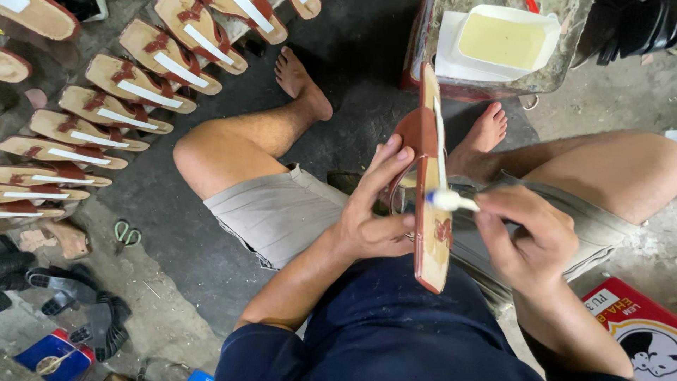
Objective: The person sits on the floor and applies a yellowish substance to the edges of wooden sandals using a toothbrush. They repeatedly dip the brush into a container and spread the substance along the sole and strap areas of multiple sandals, placing each treated sandal into a row on the floor.
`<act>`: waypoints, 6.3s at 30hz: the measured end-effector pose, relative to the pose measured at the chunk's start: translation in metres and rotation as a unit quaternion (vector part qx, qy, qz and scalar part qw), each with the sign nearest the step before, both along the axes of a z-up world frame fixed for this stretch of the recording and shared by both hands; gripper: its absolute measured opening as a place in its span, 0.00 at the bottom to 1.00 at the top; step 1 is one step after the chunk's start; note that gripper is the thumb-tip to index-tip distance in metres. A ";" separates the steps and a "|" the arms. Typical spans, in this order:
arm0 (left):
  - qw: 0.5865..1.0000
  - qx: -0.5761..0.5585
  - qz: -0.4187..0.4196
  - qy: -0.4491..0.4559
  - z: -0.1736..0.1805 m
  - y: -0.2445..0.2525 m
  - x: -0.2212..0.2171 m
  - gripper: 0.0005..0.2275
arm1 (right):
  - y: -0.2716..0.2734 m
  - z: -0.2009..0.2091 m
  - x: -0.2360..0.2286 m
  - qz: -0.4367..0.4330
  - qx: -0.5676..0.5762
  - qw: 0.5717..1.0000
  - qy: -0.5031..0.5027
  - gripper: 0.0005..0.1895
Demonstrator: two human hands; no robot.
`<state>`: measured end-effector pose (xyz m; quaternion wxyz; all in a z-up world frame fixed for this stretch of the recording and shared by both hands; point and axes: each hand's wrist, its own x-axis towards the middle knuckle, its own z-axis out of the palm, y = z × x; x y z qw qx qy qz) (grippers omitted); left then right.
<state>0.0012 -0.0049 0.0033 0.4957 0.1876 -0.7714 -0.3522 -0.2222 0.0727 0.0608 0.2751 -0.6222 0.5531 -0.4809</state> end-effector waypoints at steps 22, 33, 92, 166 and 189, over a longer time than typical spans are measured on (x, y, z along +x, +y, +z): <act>0.993 0.110 -0.032 0.018 0.026 -0.007 0.000 0.31 | 0.007 0.005 0.004 0.025 -0.024 0.999 -0.019 0.08; 0.982 0.167 -0.085 0.014 0.033 -0.003 0.006 0.36 | 0.006 0.007 -0.004 0.047 -0.026 0.999 0.006 0.10; 0.683 0.594 -0.382 0.186 0.038 0.021 0.005 0.32 | -0.046 0.035 -0.059 0.209 -0.140 0.957 0.146 0.08; 0.703 0.694 -0.141 0.063 -0.015 0.003 0.024 0.53 | -0.147 -0.066 -0.103 -0.074 0.024 0.781 0.620 0.04; 0.818 0.530 -0.213 0.069 0.037 0.001 -0.002 0.56 | -0.031 -0.012 -0.018 -0.026 0.047 0.997 0.058 0.06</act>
